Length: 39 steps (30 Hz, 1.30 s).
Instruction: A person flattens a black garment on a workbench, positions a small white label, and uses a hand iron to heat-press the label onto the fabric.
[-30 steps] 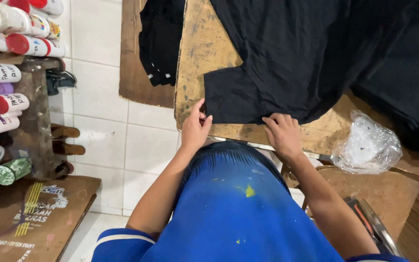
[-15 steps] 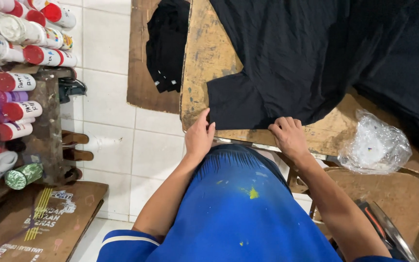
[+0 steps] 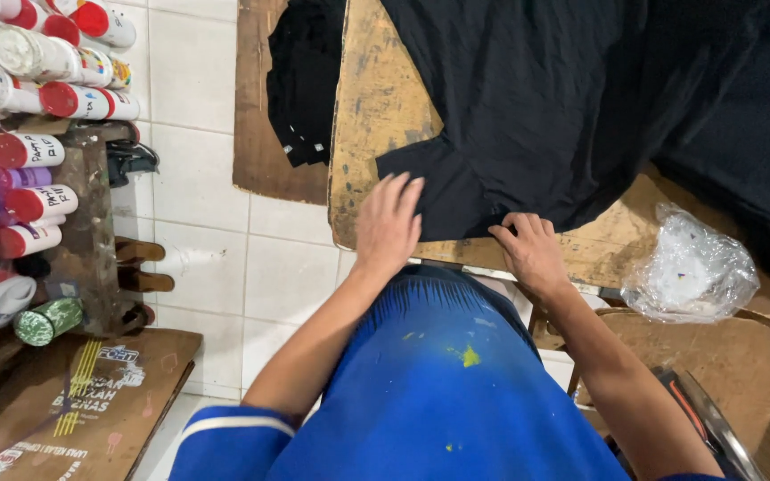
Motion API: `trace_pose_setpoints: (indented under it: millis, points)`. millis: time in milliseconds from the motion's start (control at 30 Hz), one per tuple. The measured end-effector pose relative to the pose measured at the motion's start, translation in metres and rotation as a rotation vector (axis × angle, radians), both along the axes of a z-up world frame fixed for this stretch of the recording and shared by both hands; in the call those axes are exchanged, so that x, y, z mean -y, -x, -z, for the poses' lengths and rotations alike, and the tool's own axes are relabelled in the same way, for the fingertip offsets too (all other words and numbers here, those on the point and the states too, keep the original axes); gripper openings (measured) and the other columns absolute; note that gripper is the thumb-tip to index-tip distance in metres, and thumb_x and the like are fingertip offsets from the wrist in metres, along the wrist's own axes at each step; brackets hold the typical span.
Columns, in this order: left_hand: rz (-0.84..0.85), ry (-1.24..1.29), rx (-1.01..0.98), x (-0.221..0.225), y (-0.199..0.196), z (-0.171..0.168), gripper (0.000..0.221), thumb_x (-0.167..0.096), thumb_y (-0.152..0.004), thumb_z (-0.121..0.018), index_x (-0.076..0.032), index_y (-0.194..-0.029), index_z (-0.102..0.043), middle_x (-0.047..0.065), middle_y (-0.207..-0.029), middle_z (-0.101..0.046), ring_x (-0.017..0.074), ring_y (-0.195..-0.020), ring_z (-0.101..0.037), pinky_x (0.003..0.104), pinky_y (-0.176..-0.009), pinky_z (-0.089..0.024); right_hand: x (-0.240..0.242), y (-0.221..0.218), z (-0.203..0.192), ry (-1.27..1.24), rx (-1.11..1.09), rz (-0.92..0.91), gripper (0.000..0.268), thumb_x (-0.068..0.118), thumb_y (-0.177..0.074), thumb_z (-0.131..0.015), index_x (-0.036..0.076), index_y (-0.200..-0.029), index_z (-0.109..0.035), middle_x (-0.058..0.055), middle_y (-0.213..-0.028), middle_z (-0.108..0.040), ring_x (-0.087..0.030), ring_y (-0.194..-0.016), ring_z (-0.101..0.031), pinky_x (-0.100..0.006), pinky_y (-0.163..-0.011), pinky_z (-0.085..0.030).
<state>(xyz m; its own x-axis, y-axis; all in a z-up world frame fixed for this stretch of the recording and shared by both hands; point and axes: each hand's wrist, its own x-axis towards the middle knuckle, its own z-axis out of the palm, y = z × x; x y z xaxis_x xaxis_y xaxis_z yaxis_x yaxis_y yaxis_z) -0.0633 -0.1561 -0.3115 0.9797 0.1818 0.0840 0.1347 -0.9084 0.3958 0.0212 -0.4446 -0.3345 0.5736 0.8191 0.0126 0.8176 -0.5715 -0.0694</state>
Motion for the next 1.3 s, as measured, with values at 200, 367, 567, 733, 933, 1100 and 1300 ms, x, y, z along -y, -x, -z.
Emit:
trace_pose_setpoints:
  millis: [200,367,567,733,933,1100,1300]
  points:
    - [0.365,-0.121,-0.19,-0.013,-0.039,0.013,0.082,-0.053,-0.098,-0.056,-0.015,-0.163,-0.025,0.014,-0.17,-0.018,0.0363,-0.158,-0.011,0.051,-0.128,-0.011,0.001,-0.002,-0.004,0.001,-0.014,-0.044,0.017,0.023,-0.099,-0.051,0.027,-0.111,-0.061,0.0,-0.097,-0.05,-0.021,-0.095,-0.057,-0.035,-0.083,-0.042]
    - [0.481,-0.188,-0.272,-0.02,-0.038,0.023,0.089,-0.073,-0.094,-0.044,-0.026,-0.165,-0.016,0.014,-0.172,-0.009,0.0422,-0.158,-0.004,0.056,-0.129,-0.005,0.007,-0.003,-0.015,0.024,-0.085,-0.068,0.022,0.021,-0.101,-0.043,0.028,-0.112,-0.06,0.0,-0.097,-0.047,-0.021,-0.095,-0.055,-0.036,-0.086,-0.04]
    - [0.518,-0.234,-0.243,-0.02,-0.037,0.02,0.097,-0.082,-0.084,-0.048,-0.034,-0.164,-0.019,0.019,-0.171,-0.007,0.0505,-0.155,-0.002,0.064,-0.126,-0.004,0.018,-0.005,0.004,-0.015,-0.052,-0.077,0.014,0.021,-0.099,-0.044,0.026,-0.094,-0.055,0.001,-0.098,-0.047,-0.022,-0.098,-0.053,-0.039,-0.086,-0.04]
    - [0.693,-0.277,-0.25,-0.002,-0.026,0.036,0.083,-0.076,-0.094,-0.039,-0.034,-0.163,-0.021,0.01,-0.173,-0.006,0.0378,-0.159,-0.004,0.061,-0.127,-0.005,0.028,-0.007,0.003,-0.051,-0.056,-0.016,0.014,0.026,-0.098,-0.05,0.028,-0.109,-0.06,0.001,-0.109,-0.051,-0.022,-0.108,-0.055,-0.038,-0.092,-0.041]
    - [0.785,-0.251,-0.26,-0.012,-0.028,0.017,0.072,-0.078,-0.092,-0.038,-0.05,-0.157,-0.026,0.011,-0.173,-0.004,0.0444,-0.157,-0.001,0.067,-0.125,-0.005,0.025,-0.015,-0.002,-0.026,-0.043,-0.071,0.017,0.03,-0.104,-0.043,0.032,-0.111,-0.059,0.0,-0.101,-0.047,-0.023,-0.101,-0.052,-0.038,-0.09,-0.039]
    - [0.809,-0.216,-0.237,-0.012,-0.022,0.027,0.069,-0.077,-0.092,-0.034,-0.053,-0.156,-0.026,0.009,-0.173,-0.006,0.0426,-0.158,-0.003,0.068,-0.124,-0.007,0.014,-0.012,-0.004,-0.076,-0.133,-0.017,0.021,0.027,-0.094,-0.054,0.03,-0.113,-0.064,0.001,-0.113,-0.05,-0.023,-0.114,-0.053,-0.04,-0.094,-0.041]
    - [0.402,-0.163,-0.218,-0.021,-0.031,0.032,0.082,-0.063,-0.101,-0.042,-0.013,-0.164,-0.025,0.016,-0.17,-0.016,0.0392,-0.156,-0.012,0.058,-0.126,-0.01,-0.093,-0.01,0.001,-0.336,-0.134,-0.011,0.053,0.018,-0.098,-0.05,0.012,-0.151,-0.05,-0.021,-0.15,-0.047,-0.039,-0.142,-0.045,-0.047,-0.113,-0.037]
